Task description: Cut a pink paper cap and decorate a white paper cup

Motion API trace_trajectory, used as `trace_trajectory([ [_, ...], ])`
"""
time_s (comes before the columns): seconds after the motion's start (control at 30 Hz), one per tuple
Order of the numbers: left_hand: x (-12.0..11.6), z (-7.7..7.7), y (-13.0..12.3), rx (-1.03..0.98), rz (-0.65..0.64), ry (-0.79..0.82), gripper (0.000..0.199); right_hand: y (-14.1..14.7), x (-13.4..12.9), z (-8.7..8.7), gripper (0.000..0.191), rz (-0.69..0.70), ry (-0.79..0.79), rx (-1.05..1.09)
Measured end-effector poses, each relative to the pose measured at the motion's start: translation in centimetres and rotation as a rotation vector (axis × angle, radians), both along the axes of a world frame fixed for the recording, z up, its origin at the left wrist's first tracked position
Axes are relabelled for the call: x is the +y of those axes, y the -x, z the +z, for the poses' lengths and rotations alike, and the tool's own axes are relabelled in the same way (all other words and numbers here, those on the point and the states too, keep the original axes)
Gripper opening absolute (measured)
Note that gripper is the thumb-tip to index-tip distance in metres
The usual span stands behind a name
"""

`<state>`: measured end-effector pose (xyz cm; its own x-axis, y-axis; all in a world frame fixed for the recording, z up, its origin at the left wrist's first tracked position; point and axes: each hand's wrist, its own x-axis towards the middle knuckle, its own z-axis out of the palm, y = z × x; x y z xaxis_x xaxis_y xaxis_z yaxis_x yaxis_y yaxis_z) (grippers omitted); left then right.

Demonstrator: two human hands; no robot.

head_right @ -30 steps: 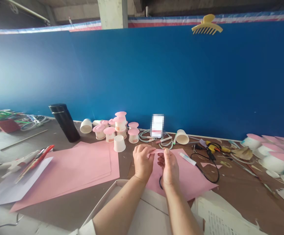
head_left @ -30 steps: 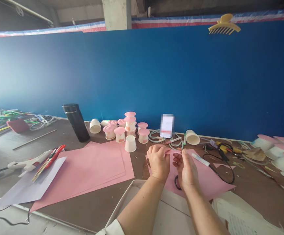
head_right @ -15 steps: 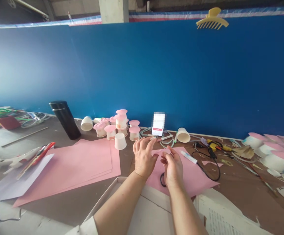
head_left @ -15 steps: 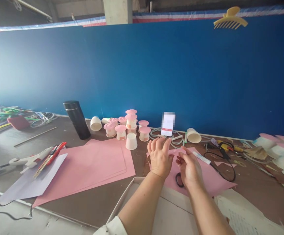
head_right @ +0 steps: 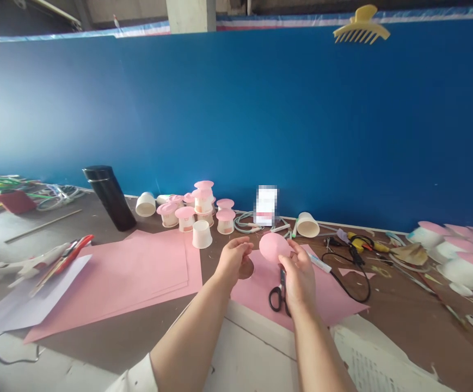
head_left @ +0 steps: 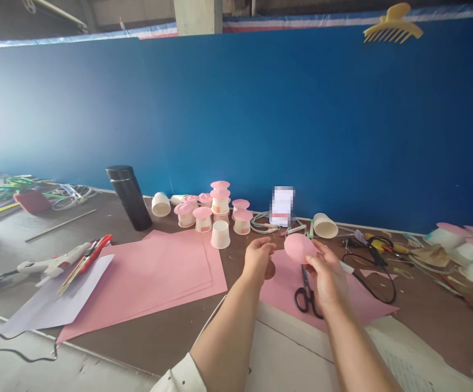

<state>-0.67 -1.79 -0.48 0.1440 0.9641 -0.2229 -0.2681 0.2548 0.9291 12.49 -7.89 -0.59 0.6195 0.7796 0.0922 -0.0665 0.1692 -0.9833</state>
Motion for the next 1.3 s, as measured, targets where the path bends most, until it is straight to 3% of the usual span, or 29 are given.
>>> trace_trajectory([
  [0.13,-0.08,0.74,0.2,-0.36,-0.111,0.139,0.034,0.36,-0.35,0.18,0.057,0.067,0.045,-0.11],
  [0.23,-0.32,0.92,0.24,-0.44,-0.198,0.184,0.04,0.54,-0.5,0.34,0.058,0.087,0.041,-0.125],
  [0.47,-0.39,0.73,0.4,-0.42,-0.206,0.143,0.038,0.48,-0.42,0.23,0.055,0.065,0.066,-0.188],
  [0.87,-0.25,0.47,0.15,-0.316,-0.115,-0.002,0.04,0.5,-0.27,-0.08,0.057,0.002,0.033,-0.087],
  [1.1,-0.4,0.85,0.43,-0.328,-0.166,0.05,0.042,0.12,0.1,-0.49,0.057,-0.04,0.017,-0.042],
  [1.3,-0.17,0.83,0.52,-0.367,-0.235,0.163,0.028,0.46,-0.03,-0.02,0.056,-0.065,0.009,-0.004],
])
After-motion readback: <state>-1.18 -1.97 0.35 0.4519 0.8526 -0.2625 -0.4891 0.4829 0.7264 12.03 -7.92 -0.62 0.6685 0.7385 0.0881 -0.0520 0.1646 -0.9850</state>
